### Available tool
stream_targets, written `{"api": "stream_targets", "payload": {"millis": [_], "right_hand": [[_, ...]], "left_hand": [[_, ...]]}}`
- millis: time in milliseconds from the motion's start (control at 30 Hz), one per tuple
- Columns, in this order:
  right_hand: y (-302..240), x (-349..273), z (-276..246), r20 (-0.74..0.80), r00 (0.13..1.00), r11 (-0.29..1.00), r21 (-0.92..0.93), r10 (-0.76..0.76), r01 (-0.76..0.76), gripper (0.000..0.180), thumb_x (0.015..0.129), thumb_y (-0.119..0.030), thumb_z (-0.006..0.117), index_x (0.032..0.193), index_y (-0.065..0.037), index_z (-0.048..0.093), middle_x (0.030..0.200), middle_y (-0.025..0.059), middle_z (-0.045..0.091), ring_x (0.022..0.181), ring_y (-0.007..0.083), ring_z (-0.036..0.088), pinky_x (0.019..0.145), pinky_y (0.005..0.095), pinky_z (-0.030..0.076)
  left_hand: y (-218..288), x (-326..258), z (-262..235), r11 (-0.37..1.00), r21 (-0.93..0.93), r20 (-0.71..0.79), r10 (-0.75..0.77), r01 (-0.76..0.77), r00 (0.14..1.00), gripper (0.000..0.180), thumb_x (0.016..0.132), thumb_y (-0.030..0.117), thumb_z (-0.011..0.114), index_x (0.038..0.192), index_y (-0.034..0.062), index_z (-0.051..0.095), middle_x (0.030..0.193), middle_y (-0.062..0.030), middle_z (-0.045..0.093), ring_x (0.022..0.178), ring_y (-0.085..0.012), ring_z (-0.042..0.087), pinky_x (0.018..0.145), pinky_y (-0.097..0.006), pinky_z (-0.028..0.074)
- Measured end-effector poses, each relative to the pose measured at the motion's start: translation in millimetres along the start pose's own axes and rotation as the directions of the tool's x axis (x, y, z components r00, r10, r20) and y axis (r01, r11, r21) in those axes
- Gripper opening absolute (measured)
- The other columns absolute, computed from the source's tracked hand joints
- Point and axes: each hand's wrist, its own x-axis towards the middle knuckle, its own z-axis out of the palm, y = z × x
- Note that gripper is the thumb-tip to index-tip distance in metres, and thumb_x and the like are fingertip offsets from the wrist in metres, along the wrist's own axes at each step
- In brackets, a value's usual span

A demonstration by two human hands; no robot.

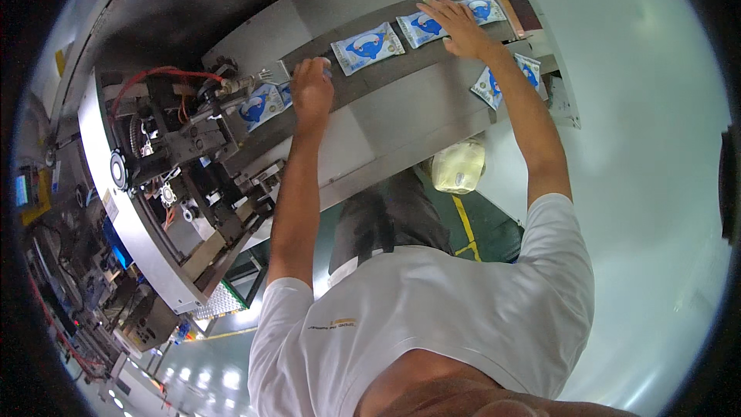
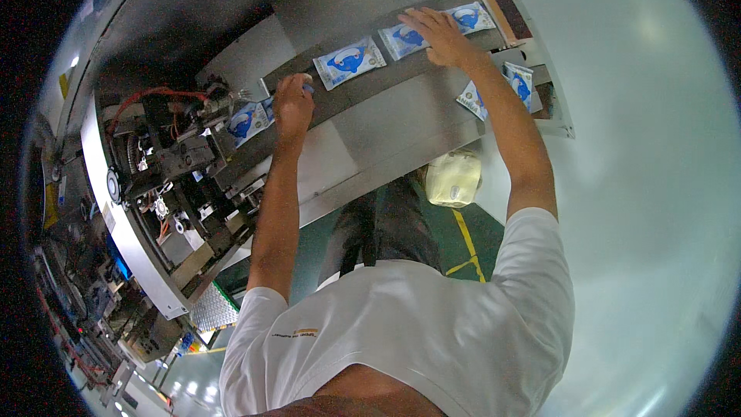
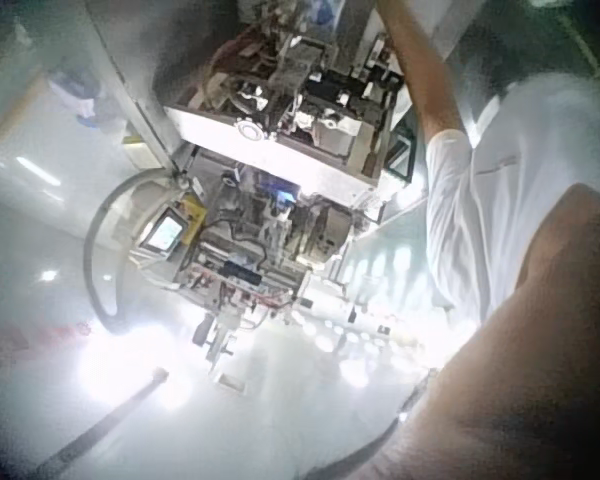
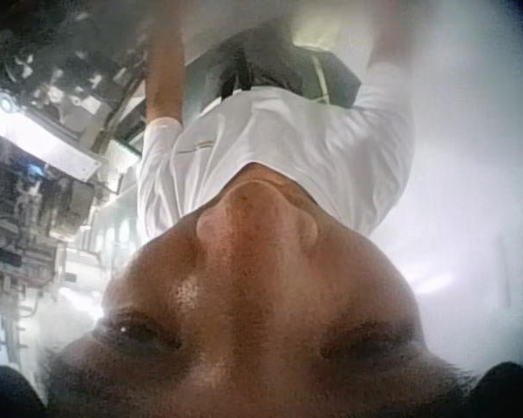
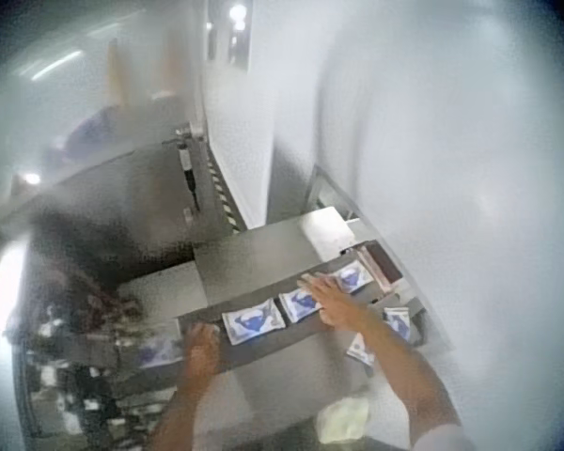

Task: The person picks up packaged wipes from a conveyor belt, weighs them on a scale at a metal table, and then manually places loose wet wipes into the slots of an automated packaging machine.

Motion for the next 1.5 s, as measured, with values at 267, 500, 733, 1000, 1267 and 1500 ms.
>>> {"api": "stream_targets", "payload": {"millis": [267, 500, 733, 1000, 1267, 1500], "right_hand": [[28.7, 12.5, 21.6, -0.053, 0.992, 0.968, 0.216, -0.118, 0.127, 0.083, 0.075, 0.001, 0.062, 0.153, -0.019, 0.043, 0.155, 0.0096, 0.043, 0.144, 0.0321, 0.039, 0.125, 0.0486, 0.026], [43.4, 9.5, 20.5, -0.079, 0.983, 0.961, 0.210, -0.164, 0.177, 0.083, 0.079, -0.003, 0.067, 0.156, -0.018, 0.039, 0.152, 0.0123, 0.046, 0.142, 0.0337, 0.041, 0.126, 0.0469, 0.026], [53.2, 6.7, 19.0, 0.003, 0.996, 0.916, 0.392, -0.092, 0.084, 0.084, 0.081, -0.007, 0.070, 0.157, -0.020, 0.038, 0.153, 0.0125, 0.045, 0.144, 0.0346, 0.040, 0.126, 0.0472, 0.029], [157.0, -23.7, 7.8, -0.079, 0.996, 0.995, 0.094, -0.036, 0.044, 0.083, 0.080, 0.003, 0.065, 0.155, -0.023, 0.042, 0.160, 0.0103, 0.041, 0.150, 0.0311, 0.036, 0.127, 0.0484, 0.026], [59.1, -12.0, -18.7, -0.155, 0.988, 1.000, 0.028, -0.001, 0.006, 0.094, 0.077, -0.001, 0.076, 0.160, -0.014, 0.033, 0.163, 0.0155, 0.034, 0.152, 0.0334, 0.031, 0.127, 0.0479, 0.024], [-130.1, 6.6, -12.1, -0.075, 0.949, 0.825, 0.476, -0.306, 0.304, 0.107, 0.068, -0.019, 0.092, 0.158, -0.013, 0.035, 0.153, 0.0160, 0.047, 0.143, 0.0340, 0.044, 0.120, 0.0485, 0.035]], "left_hand": [[67.3, -1.0, -28.2, 0.846, -0.255, 0.115, -0.455, 0.469, 0.883, 0.037, 0.090, 0.029, 0.074, 0.109, 0.0003, 0.063, 0.092, -0.0165, 0.073, 0.087, -0.0347, 0.073, 0.082, -0.041, 0.057], [72.3, 29.7, 10.3, 0.838, -0.097, 0.027, -0.538, 0.537, 0.843, 0.080, 0.080, 0.049, 0.086, 0.134, -0.0025, 0.056, 0.110, -0.0197, 0.070, 0.098, -0.0338, 0.072, 0.087, -0.044, 0.056], [59.7, 27.4, 9.3, 0.724, -0.332, 0.207, -0.570, 0.605, 0.795, 0.051, 0.078, 0.031, 0.089, 0.111, -0.0031, 0.071, 0.086, -0.0092, 0.073, 0.079, -0.0177, 0.068, 0.073, -0.032, 0.053], [41.5, -26.6, -10.2, 0.057, -0.847, 0.379, -0.632, 0.528, 0.676, 0.024, 0.085, 0.022, 0.086, 0.099, 0.0078, 0.073, 0.087, -0.0015, 0.072, 0.069, -0.0081, 0.061, 0.061, -0.022, 0.043], [61.2, -50.8, -33.6, -0.296, -0.834, 0.552, -0.481, 0.466, 0.682, 0.019, 0.088, 0.021, 0.082, 0.100, 0.0094, 0.073, 0.088, 0.0011, 0.072, 0.077, -0.0077, 0.064, 0.067, -0.023, 0.049], [98.5, -45.0, -44.9, -0.377, -0.807, 0.589, -0.456, 0.454, 0.667, 0.014, 0.094, 0.023, 0.077, 0.100, 0.0107, 0.072, 0.089, 0.0016, 0.070, 0.077, -0.0061, 0.060, 0.064, -0.023, 0.047]]}}
